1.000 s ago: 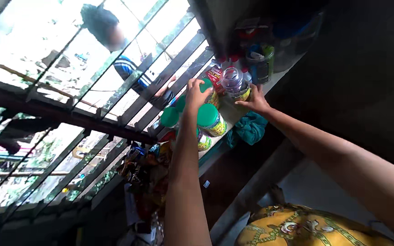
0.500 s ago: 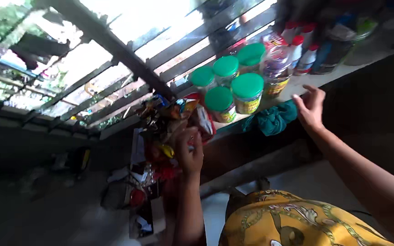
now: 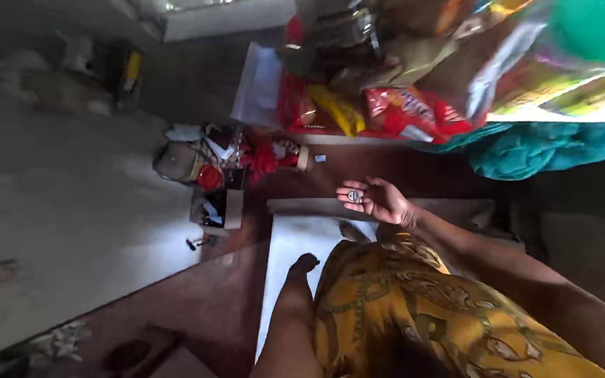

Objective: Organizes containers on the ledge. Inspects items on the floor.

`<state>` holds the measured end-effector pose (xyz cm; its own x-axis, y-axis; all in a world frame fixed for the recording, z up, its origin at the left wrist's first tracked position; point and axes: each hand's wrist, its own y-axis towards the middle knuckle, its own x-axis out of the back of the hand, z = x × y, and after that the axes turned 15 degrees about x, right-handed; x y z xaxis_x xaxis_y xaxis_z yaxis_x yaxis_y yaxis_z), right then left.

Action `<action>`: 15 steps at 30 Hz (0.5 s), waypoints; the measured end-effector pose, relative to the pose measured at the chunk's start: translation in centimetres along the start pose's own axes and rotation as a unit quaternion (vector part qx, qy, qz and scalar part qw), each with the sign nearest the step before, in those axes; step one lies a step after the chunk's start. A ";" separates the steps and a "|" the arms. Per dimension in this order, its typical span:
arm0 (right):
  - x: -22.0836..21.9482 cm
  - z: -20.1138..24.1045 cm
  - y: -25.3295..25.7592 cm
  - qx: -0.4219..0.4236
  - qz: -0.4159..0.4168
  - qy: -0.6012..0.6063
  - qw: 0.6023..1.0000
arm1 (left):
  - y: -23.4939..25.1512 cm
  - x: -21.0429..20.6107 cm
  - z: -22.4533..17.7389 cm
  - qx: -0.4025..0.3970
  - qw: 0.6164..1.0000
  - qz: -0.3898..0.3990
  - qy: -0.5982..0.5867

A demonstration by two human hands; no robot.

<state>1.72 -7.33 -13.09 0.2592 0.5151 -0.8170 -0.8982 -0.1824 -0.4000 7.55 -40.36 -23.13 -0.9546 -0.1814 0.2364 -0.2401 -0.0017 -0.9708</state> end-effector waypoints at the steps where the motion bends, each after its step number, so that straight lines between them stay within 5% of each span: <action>1: -0.6 -1.0 1.8 -0.006 0.025 0.007 1.000 | 2.5 0.8 1.1 -0.032 0.998 -0.016 -0.045; 6: -2.5 -5.7 9.8 -0.054 0.073 -0.051 0.995 | 5.1 9.1 1.8 -0.025 0.947 -0.201 -0.250; 13: -5.1 -12.3 22.5 -0.055 0.017 -0.309 0.949 | 7.0 16.0 6.1 -0.012 0.874 -0.259 -0.412; 15: -5.2 -13.2 26.2 -0.052 0.050 -0.395 0.916 | 4.3 18.2 6.1 0.036 0.894 -0.244 -0.374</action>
<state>-18.41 -25.82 -24.82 -0.1974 0.9293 -0.3120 -0.8544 -0.3192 -0.4100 -9.80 -49.70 -23.20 -0.3485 -0.7488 0.5638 -0.5579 -0.3176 -0.7667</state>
